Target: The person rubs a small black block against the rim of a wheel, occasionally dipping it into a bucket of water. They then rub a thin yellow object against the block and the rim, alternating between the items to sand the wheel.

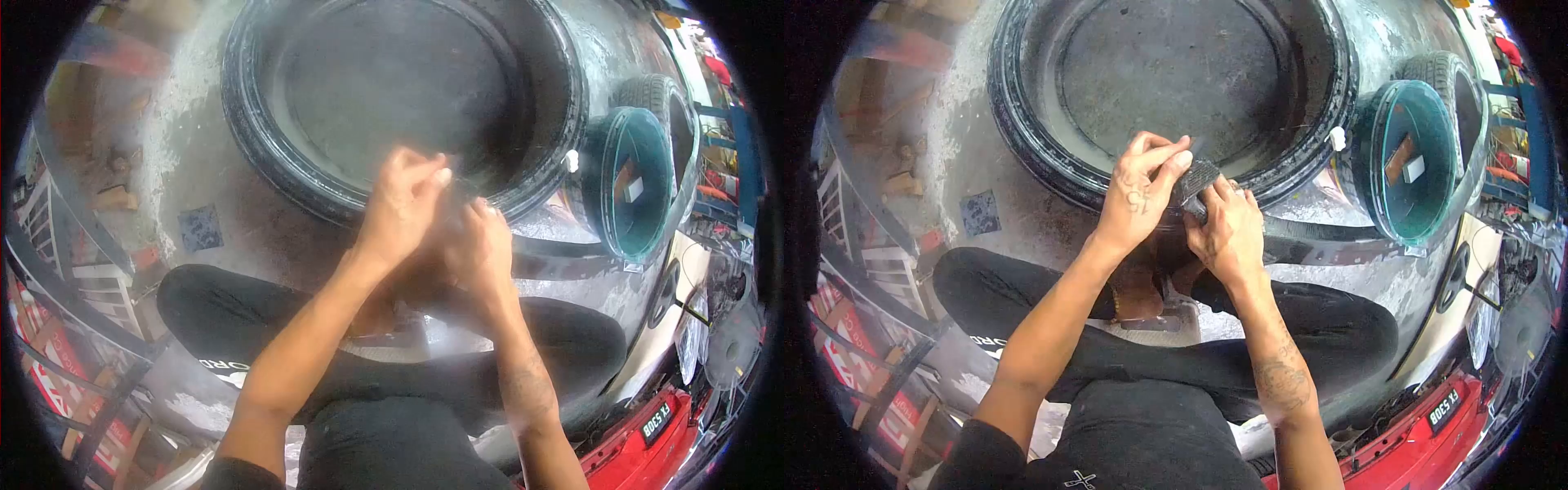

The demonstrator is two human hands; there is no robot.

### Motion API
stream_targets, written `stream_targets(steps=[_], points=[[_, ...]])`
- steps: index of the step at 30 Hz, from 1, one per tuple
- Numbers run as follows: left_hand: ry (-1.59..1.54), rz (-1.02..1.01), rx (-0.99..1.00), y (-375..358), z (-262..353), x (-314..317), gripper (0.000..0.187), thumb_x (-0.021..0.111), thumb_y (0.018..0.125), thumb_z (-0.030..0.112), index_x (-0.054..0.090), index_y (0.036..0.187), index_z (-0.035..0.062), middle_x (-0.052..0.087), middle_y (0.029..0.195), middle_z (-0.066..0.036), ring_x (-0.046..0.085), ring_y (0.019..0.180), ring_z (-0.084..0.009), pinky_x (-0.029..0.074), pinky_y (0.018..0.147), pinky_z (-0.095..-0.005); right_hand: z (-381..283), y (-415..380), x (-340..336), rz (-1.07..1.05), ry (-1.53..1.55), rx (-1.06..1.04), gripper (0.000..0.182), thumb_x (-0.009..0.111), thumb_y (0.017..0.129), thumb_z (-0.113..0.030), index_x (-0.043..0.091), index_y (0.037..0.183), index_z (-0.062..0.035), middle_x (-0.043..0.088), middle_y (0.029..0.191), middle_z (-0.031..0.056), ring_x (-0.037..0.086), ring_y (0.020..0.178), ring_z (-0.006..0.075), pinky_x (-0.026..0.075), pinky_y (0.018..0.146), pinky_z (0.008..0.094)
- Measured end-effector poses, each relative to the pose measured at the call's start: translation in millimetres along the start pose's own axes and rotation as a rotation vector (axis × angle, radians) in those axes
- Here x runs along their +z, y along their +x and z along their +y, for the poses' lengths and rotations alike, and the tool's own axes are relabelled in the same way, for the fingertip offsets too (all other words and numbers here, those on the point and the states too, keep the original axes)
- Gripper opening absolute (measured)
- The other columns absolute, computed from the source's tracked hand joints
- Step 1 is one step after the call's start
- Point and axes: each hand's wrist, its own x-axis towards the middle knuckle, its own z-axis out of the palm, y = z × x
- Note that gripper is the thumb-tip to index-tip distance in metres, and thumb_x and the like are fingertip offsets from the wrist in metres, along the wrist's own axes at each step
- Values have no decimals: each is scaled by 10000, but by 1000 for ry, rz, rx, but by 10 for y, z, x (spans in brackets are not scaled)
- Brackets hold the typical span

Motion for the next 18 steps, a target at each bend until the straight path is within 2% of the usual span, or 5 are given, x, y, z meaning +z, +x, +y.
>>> stream_targets(steps=[4,9,11,12,18], points=[[93,18,124,-615,257,-211,323,686,1075,162,753,1293,-67,688,1082,-177,682,983,-246,538,878,-362,-59,58,-58,29,-15,-32,387,792,808,-185,691,1147,-28,691,1180,174,670,1147,403,510,994,523],[88,5,60,-49,-51,17,330,686,1075,158,752,1331,-40,691,1110,-168,698,1030,-244,555,924,-358,-68,36,-74,-2,8,20,456,789,807,-166,684,1231,-33,686,1187,163,667,1167,389,510,1013,534],[58,23,162,-432,91,-144,321,695,1069,162,761,1310,-39,689,1086,-168,684,974,-225,547,864,-349,-63,43,-81,3,-8,-18,414,796,809,-167,688,1186,-32,687,1176,164,669,1153,388,517,988,536],[49,4,69,-548,155,-207,311,707,1060,165,772,1285,-38,688,1065,-171,665,929,-214,529,815,-338,-58,56,-42,80,-30,-56,339,806,814,-180,698,1095,-26,693,1147,165,677,1110,392,525,951,517],[89,28,94,441,-379,117,369,742,1060,290,793,1238,-29,732,1003,-135,674,925,-192,541,867,-352,-26,25,57,91,-23,-28,306,804,822,-192,694,1046,-16,680,1089,172,684,1043,397,528,932,498]])
